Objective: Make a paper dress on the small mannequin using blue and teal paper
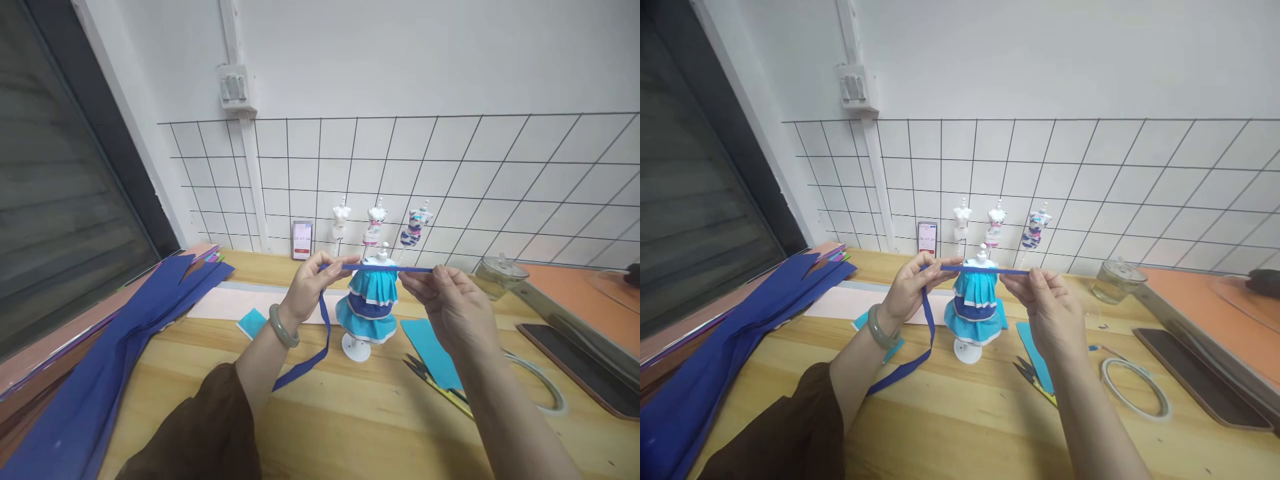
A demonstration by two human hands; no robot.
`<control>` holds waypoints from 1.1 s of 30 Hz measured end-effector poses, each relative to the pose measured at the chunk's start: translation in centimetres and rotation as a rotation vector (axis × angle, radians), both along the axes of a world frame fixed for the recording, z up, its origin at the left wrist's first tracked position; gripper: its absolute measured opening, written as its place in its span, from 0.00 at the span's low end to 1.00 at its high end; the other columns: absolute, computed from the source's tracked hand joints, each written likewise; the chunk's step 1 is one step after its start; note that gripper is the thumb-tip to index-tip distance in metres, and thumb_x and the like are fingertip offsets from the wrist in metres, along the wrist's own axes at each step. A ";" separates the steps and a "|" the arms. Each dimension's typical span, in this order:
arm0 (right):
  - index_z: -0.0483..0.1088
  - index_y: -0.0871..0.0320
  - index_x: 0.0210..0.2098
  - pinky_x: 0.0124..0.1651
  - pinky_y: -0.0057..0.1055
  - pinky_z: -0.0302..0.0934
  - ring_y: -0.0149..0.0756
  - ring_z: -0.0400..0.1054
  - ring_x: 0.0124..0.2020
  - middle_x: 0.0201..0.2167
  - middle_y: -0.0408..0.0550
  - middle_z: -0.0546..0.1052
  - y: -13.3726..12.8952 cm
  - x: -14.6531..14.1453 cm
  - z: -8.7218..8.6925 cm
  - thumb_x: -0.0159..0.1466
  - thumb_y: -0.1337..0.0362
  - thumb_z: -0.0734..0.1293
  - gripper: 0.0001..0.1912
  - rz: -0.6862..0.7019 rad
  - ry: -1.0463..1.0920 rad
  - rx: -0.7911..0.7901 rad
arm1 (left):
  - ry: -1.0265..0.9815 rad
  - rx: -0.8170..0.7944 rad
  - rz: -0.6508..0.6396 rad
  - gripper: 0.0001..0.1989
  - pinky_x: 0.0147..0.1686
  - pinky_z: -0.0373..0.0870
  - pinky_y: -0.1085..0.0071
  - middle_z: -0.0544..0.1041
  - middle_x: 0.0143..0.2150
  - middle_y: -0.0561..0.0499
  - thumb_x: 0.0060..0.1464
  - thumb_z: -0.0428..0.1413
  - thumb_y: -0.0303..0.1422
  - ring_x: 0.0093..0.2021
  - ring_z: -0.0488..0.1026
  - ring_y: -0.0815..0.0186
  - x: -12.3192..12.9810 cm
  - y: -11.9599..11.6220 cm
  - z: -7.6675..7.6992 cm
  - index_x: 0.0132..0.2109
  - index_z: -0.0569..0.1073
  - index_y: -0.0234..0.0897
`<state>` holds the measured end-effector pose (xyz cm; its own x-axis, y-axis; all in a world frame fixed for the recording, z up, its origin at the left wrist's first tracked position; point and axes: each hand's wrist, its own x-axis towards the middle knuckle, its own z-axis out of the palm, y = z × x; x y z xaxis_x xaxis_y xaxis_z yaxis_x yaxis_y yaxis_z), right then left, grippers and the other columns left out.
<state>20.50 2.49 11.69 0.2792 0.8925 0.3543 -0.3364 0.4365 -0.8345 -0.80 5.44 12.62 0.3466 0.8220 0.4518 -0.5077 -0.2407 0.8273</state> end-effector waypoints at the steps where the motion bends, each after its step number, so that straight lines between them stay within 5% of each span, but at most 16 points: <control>1: 0.69 0.58 0.30 0.44 0.30 0.69 0.36 0.77 0.33 0.27 0.49 0.81 0.0 -0.1 0.0 0.56 0.58 0.71 0.11 -0.014 -0.006 0.009 | -0.011 -0.015 -0.008 0.09 0.55 0.61 0.56 0.76 0.47 0.43 0.55 0.55 0.33 0.49 0.73 0.59 0.1 0.1 -0.1 0.32 0.63 0.34; 18: 0.70 0.58 0.27 0.36 0.23 0.69 0.29 0.75 0.26 0.25 0.45 0.80 0.7 -1.3 -0.4 0.54 0.56 0.72 0.12 -0.023 0.056 -0.043 | -0.093 -0.100 -0.048 0.09 0.53 0.64 0.58 0.79 0.36 0.48 0.53 0.56 0.32 0.44 0.76 0.61 0.6 0.7 -0.8 0.31 0.63 0.35; 27: 0.66 0.57 0.20 0.21 0.20 0.61 0.24 0.64 0.17 0.15 0.37 0.70 0.7 -2.2 0.1 0.50 0.59 0.74 0.14 0.179 0.196 -0.105 | -0.115 -0.109 -0.084 0.08 0.54 0.63 0.59 0.78 0.36 0.48 0.53 0.56 0.32 0.42 0.76 0.63 0.6 0.9 -1.2 0.32 0.63 0.36; 33: 0.66 0.59 0.20 0.21 0.18 0.58 0.22 0.60 0.17 0.17 0.36 0.68 0.6 -2.6 0.0 0.49 0.61 0.75 0.15 0.182 0.231 -0.129 | -0.105 -0.111 -0.093 0.08 0.52 0.64 0.60 0.79 0.37 0.48 0.53 0.57 0.32 0.41 0.76 0.64 0.6 0.7 -1.0 0.33 0.63 0.36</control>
<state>17.89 3.11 11.70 0.1705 0.9687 0.1806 -0.5866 0.2471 -0.7713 -0.23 6.11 11.63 0.3791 0.8356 0.3974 -0.6082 -0.0986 0.7876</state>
